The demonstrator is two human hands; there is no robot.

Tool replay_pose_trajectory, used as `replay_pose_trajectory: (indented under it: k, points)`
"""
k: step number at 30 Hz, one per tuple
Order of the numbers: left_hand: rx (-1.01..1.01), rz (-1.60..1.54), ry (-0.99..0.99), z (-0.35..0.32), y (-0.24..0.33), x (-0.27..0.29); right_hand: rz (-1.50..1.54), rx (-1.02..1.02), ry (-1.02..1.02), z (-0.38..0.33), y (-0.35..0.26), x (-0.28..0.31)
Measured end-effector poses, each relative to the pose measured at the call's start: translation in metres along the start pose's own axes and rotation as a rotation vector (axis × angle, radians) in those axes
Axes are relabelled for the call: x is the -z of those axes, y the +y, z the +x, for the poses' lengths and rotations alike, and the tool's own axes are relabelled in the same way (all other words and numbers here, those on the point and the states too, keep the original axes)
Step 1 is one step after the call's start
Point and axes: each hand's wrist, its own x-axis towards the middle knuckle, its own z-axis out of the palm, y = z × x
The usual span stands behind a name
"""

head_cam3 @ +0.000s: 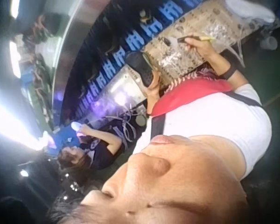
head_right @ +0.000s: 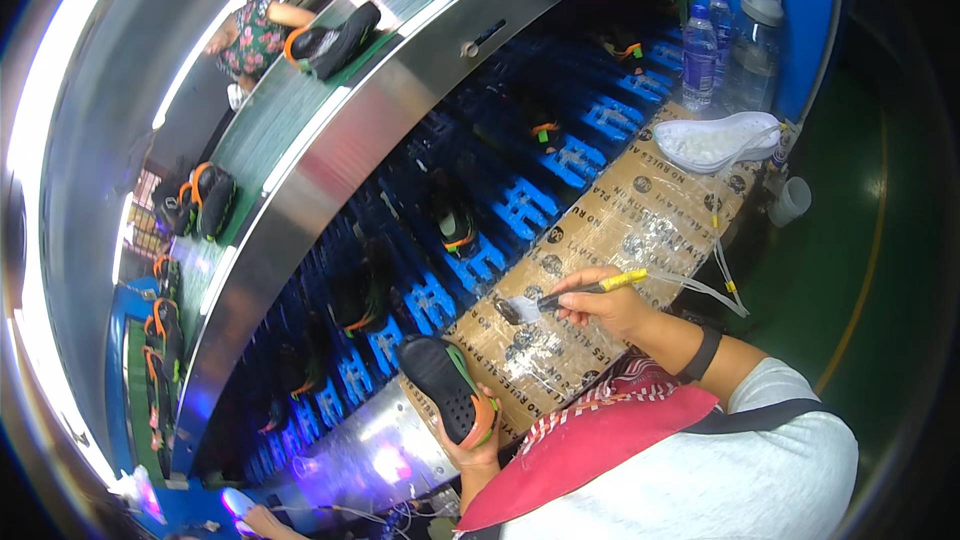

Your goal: Painting or applying adhesive to the soles of shoes at a manufacturing station.

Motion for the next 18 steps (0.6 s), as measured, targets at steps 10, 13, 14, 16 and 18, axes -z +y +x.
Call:
replay_pose_trajectory:
  k: [10, 13, 14, 16, 18]
  points:
    - [0.018, 0.103, -0.128, 0.005, -0.011, -0.049, -0.126, -0.062, -0.262, 0.001, -0.021, -0.07]
    - [0.014, 0.088, -0.053, 0.003, -0.022, -0.044, -0.516, 0.315, -0.384, 0.002, -0.026, -0.096]
    - [-0.003, 0.111, -0.02, 0.004, -0.025, -0.036, -0.613, 0.449, -0.403, 0.005, -0.026, -0.104]
    - [0.033, 0.148, -0.053, -0.004, -0.031, -0.045, -0.782, 0.785, -0.365, 0.011, -0.025, -0.115]
    - [0.083, 0.149, -0.14, -0.009, -0.035, -0.054, -0.952, 0.97, -0.26, 0.015, -0.022, -0.125]
